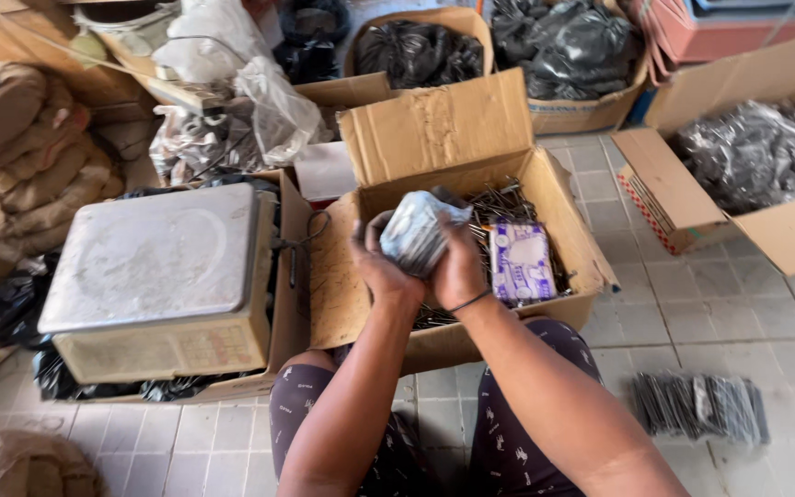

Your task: The person takes nails from a box, places them into a plastic bag, and then weighs the bag on a scale before wrapping it.

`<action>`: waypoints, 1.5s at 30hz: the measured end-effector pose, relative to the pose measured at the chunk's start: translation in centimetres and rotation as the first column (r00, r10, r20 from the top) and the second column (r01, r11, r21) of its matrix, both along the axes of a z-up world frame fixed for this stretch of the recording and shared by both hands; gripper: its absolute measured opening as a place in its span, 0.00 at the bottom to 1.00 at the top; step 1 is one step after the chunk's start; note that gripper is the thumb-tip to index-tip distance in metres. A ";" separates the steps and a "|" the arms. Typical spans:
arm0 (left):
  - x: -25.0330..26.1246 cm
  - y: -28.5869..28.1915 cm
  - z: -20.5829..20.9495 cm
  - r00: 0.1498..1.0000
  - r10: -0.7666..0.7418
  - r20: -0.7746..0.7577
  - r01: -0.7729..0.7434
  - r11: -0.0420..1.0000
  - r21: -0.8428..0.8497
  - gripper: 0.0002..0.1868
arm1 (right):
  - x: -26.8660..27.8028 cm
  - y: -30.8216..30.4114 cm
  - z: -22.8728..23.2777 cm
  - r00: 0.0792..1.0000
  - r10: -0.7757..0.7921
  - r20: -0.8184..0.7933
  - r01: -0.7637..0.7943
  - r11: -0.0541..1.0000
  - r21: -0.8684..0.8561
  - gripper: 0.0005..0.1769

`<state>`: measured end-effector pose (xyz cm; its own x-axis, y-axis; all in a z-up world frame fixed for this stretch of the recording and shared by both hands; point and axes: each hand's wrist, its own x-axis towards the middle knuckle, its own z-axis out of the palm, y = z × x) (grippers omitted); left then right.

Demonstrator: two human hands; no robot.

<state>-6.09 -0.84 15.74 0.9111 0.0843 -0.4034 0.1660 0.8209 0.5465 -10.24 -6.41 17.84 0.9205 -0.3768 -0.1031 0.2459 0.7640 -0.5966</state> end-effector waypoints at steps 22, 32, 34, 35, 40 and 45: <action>-20.9 -24.8 1.5 0.500 -0.843 -0.200 0.840 0.415 0.349 0.45 | -28.1 -32.5 -5.9 0.686 -0.561 -0.462 -0.003 0.633 -0.774 0.37; -19.2 -26.1 -5.8 0.222 -0.934 -0.280 0.873 0.062 0.483 0.26 | -35.9 -33.6 -29.9 0.418 -0.422 -0.804 -0.496 0.636 -0.592 0.63; -18.9 -26.1 -6.6 0.245 -0.923 -0.296 0.862 0.068 0.502 0.24 | -34.9 -33.0 -31.1 0.421 -0.400 -0.814 -0.508 0.639 -0.577 0.60; -18.4 -26.2 -6.8 0.272 -0.915 -0.297 0.849 0.082 0.522 0.21 | -34.0 -32.9 -31.5 0.428 -0.388 -0.816 -0.522 0.632 -0.574 0.56; -18.5 -26.7 -7.3 0.267 -0.902 -0.338 0.846 0.052 0.530 0.24 | -31.5 -36.0 -38.6 0.370 -0.408 -0.835 -0.664 0.513 -0.545 0.52; -18.7 -26.4 -4.6 0.198 -0.929 -0.312 0.846 0.001 0.533 0.27 | -31.2 -34.0 -37.4 0.279 -0.518 -0.809 -0.797 0.345 -0.496 0.38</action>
